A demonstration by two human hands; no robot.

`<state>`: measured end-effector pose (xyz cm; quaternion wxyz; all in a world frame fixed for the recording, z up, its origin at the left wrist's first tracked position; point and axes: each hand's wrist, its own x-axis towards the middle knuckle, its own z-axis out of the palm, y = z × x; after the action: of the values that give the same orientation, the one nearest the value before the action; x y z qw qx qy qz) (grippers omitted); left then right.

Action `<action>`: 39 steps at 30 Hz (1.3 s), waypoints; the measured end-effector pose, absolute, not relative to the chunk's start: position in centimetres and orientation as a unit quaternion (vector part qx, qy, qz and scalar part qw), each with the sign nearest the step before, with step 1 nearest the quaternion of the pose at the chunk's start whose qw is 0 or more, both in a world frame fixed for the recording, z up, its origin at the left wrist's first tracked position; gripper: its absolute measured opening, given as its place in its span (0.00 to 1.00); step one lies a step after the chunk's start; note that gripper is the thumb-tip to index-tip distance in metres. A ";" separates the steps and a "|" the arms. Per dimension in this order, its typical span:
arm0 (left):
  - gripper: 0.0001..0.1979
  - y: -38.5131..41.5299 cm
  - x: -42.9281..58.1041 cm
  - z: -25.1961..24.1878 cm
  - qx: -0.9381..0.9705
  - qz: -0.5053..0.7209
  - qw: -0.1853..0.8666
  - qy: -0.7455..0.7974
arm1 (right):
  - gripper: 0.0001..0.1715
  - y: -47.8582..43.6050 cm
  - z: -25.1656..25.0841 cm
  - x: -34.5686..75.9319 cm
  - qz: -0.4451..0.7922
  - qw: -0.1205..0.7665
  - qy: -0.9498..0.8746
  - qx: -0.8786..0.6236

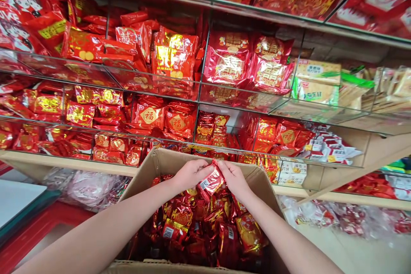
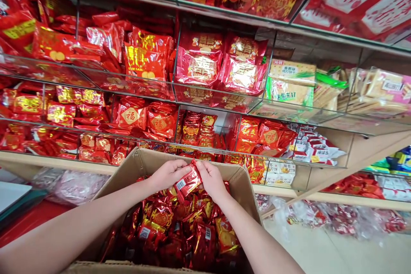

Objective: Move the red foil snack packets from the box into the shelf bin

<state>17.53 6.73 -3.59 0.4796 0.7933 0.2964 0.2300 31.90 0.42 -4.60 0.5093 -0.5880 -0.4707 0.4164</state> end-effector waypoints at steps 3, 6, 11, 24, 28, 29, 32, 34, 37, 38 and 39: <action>0.20 6.7 17.6 -3.0 0.761 0.261 0.510 0.304 | 0.20 0.1 -4.2 31.7 0.402 0.534 -0.458 -0.586; 0.28 7.0 17.3 -2.5 0.659 0.182 0.646 0.340 | 0.18 -0.4 -3.6 31.7 0.324 0.544 -0.488 -0.601; 0.31 7.5 16.5 -1.5 0.465 0.017 0.846 0.262 | 0.14 -0.9 -3.0 32.5 0.189 0.556 -0.559 -0.586; 0.28 7.8 17.0 -1.5 0.655 0.352 0.631 0.222 | 0.32 0.3 -4.1 31.2 0.468 0.613 -0.424 -0.474; 0.26 8.5 16.8 -1.7 0.648 0.335 0.631 0.265 | 0.21 0.6 -4.3 31.7 0.436 0.603 -0.445 -0.499; 0.26 8.5 16.8 -1.6 0.644 0.332 0.635 0.268 | 0.17 0.6 -4.3 31.9 0.425 0.594 -0.460 -0.505; 0.27 8.3 16.9 -1.3 0.635 0.336 0.646 0.258 | 0.11 0.6 -4.1 32.3 0.420 0.593 -0.462 -0.508; 0.26 8.0 17.0 -1.4 0.631 0.326 0.658 0.252 | 0.11 0.5 -4.0 32.2 0.444 0.615 -0.428 -0.491; 0.21 7.7 17.1 -1.8 0.644 0.271 0.662 0.271 | 0.11 0.4 -3.9 32.1 0.467 0.619 -0.424 -0.468; 0.20 7.7 17.1 -2.0 0.662 0.259 0.645 0.281 | 0.11 0.5 -3.8 32.1 0.459 0.610 -0.448 -0.466; 0.18 7.6 17.0 -2.1 0.688 0.254 0.616 0.287 | 0.13 0.5 -3.7 32.1 0.439 0.600 -0.477 -0.468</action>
<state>17.02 7.62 -2.10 0.6158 0.6885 0.2866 0.2543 32.13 0.47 -3.67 0.6002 -0.4685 -0.4768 0.4393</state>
